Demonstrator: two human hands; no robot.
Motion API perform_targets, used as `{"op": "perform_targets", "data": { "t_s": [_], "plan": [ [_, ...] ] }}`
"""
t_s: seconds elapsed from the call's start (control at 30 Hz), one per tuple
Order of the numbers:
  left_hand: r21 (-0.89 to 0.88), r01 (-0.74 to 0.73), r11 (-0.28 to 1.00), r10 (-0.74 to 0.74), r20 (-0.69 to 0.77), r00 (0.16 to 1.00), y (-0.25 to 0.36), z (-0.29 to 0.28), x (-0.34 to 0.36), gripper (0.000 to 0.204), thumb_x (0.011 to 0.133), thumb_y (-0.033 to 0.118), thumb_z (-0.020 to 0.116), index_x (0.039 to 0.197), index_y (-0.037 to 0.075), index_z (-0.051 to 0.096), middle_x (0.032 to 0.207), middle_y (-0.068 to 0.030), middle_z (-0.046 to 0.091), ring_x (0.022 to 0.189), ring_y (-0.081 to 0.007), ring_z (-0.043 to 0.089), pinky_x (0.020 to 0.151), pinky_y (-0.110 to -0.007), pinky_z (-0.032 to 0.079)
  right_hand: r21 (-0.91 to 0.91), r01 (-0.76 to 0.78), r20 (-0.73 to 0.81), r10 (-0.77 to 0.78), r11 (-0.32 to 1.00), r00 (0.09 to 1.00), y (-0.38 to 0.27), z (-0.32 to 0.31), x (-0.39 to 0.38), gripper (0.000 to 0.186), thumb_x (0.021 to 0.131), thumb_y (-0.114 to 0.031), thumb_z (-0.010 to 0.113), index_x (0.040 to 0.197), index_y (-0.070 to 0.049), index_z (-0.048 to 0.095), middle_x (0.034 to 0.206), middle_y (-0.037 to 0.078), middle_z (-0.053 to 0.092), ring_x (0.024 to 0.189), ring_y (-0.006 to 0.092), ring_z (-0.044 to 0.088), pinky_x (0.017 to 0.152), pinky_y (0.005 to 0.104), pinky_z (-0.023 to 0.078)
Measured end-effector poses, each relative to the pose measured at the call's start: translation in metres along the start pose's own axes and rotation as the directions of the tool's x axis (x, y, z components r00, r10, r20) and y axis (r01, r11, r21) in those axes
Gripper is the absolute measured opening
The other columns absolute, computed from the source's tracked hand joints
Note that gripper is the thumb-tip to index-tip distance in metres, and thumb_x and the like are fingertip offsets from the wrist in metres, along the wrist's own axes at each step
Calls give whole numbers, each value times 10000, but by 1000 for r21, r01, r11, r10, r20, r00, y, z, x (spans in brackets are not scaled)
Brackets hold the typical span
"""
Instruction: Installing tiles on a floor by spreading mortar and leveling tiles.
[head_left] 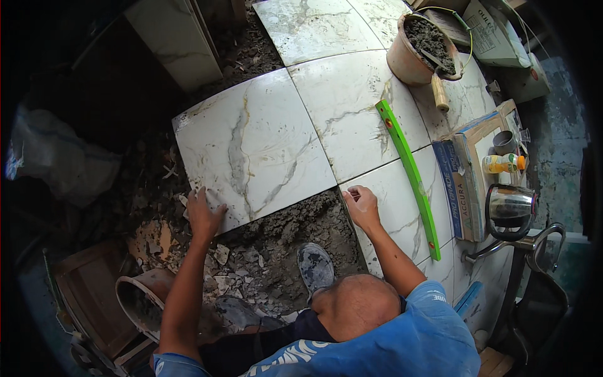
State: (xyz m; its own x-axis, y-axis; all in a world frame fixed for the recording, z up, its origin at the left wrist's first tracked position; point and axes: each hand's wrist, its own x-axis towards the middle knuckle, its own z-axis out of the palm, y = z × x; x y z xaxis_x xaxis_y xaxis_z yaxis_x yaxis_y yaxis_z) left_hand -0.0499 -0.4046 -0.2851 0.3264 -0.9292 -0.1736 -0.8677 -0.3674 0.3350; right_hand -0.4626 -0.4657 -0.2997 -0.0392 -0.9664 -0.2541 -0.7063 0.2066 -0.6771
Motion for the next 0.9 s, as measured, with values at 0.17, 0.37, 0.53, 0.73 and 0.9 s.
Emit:
{"op": "perform_targets", "data": {
  "t_s": [0.17,0.37,0.53,0.73,0.9],
  "plan": [
    [-133,168,977,-179,-77,981,-8,10,-16,650,752,196,813,1290,-17,516,1265,-223,479,1208,-394,455,1023,-458,386,569,-615,392,477,546,786,-26,46,-8,196,924,-201,646,1037,-43,618,814,24,618,705,129,604,638,304,508],
    [-123,243,962,-253,-80,964,-16,21,-31,592,782,197,788,1292,14,549,1345,-189,476,1261,-367,438,1054,-485,359,897,-422,426,522,-135,739,-39,61,-9,121,944,-160,613,1039,-105,563,811,-27,551,722,86,547,637,268,470],
    [-109,171,979,-178,-54,983,-18,18,-31,638,777,198,793,1320,-1,523,1358,-214,451,1276,-386,412,1078,-468,348,876,-398,480,581,-274,657,-44,66,1,83,963,-193,590,925,-124,562,782,-33,532,701,89,527,621,260,441],
    [-138,139,981,-153,-97,983,-17,22,-32,596,752,157,800,1268,-21,561,1310,-207,499,1254,-378,449,1063,-451,369,864,-377,503,608,-334,614,-48,67,9,201,975,-257,591,828,-133,531,726,-34,513,666,93,510,594,261,420],
    [-218,132,967,-161,-125,979,-21,25,-29,568,729,124,803,1226,-41,584,1270,-215,527,1194,-385,505,1027,-436,410,842,-392,539,602,-370,590,-43,71,18,233,986,-288,582,818,-143,514,673,-42,489,609,93,486,565,257,404]
  ]
}}
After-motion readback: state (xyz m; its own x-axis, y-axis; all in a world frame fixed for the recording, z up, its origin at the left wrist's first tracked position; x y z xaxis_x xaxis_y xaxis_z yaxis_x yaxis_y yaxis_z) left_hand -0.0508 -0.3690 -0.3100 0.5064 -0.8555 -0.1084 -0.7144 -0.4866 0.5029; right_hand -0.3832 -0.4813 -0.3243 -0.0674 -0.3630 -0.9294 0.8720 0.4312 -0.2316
